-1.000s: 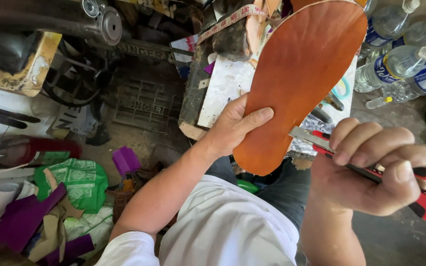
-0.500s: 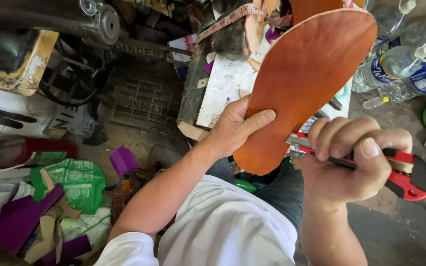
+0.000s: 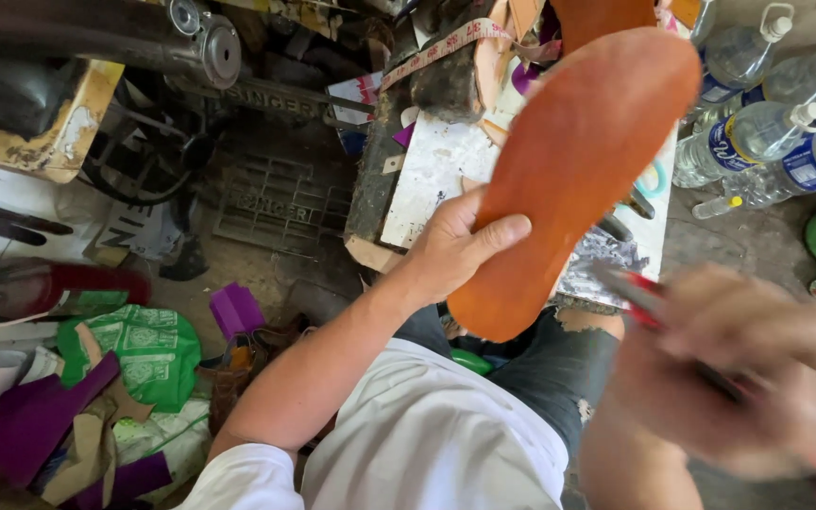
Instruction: Trimming the edges of a leather shoe sole using a utility knife at a repair bench.
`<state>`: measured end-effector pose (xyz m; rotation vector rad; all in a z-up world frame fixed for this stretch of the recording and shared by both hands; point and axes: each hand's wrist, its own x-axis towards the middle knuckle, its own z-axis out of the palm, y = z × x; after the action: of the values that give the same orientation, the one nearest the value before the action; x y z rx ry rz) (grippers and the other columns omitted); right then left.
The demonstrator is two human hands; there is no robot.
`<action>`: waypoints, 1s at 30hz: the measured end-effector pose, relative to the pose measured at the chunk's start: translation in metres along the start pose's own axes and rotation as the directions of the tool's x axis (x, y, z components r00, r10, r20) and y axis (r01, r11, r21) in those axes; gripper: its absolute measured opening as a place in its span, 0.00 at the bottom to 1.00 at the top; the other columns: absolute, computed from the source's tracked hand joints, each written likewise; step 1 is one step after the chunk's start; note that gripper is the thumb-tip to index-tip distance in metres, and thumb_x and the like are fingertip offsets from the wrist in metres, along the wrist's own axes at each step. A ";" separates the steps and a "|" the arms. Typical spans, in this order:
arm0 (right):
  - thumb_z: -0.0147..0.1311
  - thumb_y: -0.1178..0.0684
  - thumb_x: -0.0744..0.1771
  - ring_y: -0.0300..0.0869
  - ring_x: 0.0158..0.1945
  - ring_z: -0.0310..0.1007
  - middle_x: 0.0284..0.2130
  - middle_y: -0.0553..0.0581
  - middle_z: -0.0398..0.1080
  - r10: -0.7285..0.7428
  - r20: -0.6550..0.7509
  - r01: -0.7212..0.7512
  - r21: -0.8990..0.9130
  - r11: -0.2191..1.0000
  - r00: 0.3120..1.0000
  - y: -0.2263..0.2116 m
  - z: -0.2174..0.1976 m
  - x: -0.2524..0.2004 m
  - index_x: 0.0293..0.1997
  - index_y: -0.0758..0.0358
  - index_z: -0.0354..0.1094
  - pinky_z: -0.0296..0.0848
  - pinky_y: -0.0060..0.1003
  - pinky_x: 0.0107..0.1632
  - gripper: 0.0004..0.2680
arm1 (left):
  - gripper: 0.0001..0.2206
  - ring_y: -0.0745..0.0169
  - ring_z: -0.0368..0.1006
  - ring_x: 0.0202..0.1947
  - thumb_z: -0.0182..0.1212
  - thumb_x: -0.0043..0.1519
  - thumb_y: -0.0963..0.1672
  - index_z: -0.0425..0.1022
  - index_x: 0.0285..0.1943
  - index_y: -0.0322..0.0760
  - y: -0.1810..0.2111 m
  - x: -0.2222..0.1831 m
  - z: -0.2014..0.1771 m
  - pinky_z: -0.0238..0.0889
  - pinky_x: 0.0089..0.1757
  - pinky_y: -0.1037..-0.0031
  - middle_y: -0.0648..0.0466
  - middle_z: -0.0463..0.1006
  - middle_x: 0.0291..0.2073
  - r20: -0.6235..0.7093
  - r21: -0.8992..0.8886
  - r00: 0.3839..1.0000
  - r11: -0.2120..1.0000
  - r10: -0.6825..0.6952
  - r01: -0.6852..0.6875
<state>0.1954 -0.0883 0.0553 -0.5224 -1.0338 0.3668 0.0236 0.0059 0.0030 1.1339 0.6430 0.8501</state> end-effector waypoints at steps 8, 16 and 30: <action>0.53 0.44 0.64 0.65 0.68 0.65 0.67 0.75 0.68 0.521 0.613 0.417 -0.788 0.452 0.593 -0.059 -0.027 0.054 0.63 0.70 0.70 0.59 0.60 0.71 0.24 | 0.06 0.71 0.75 0.31 0.61 0.62 0.49 0.79 0.41 0.48 0.023 -0.030 0.000 0.64 0.37 0.75 0.62 0.81 0.31 0.545 0.627 0.799 0.756 -0.253 -0.188; 0.66 0.53 0.62 0.36 0.32 0.73 0.30 0.49 0.80 0.883 0.206 -0.353 -0.860 0.369 0.422 -0.009 -0.110 -0.020 0.34 0.59 0.79 0.69 0.32 0.37 0.04 | 0.20 0.65 0.78 0.49 0.57 0.55 0.42 0.77 0.58 0.49 0.062 -0.041 -0.041 0.68 0.50 0.71 0.62 0.83 0.52 0.386 0.725 0.897 0.673 -0.216 -0.149; 0.62 0.64 0.61 0.48 0.18 0.68 0.22 0.65 0.72 0.956 -0.123 -0.949 -0.208 0.238 0.266 -0.001 -0.046 -0.091 0.57 0.67 0.64 0.69 0.39 0.23 0.19 | 0.07 0.75 0.50 0.14 0.56 0.63 0.39 0.80 0.42 0.43 0.054 0.051 -0.019 0.45 0.22 0.77 0.61 0.76 0.24 -0.051 0.724 0.998 0.689 0.034 0.014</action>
<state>0.1939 -0.1474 -0.0274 -1.4085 -0.6428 1.3942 0.0227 0.0685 0.0474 1.8380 1.0824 0.6382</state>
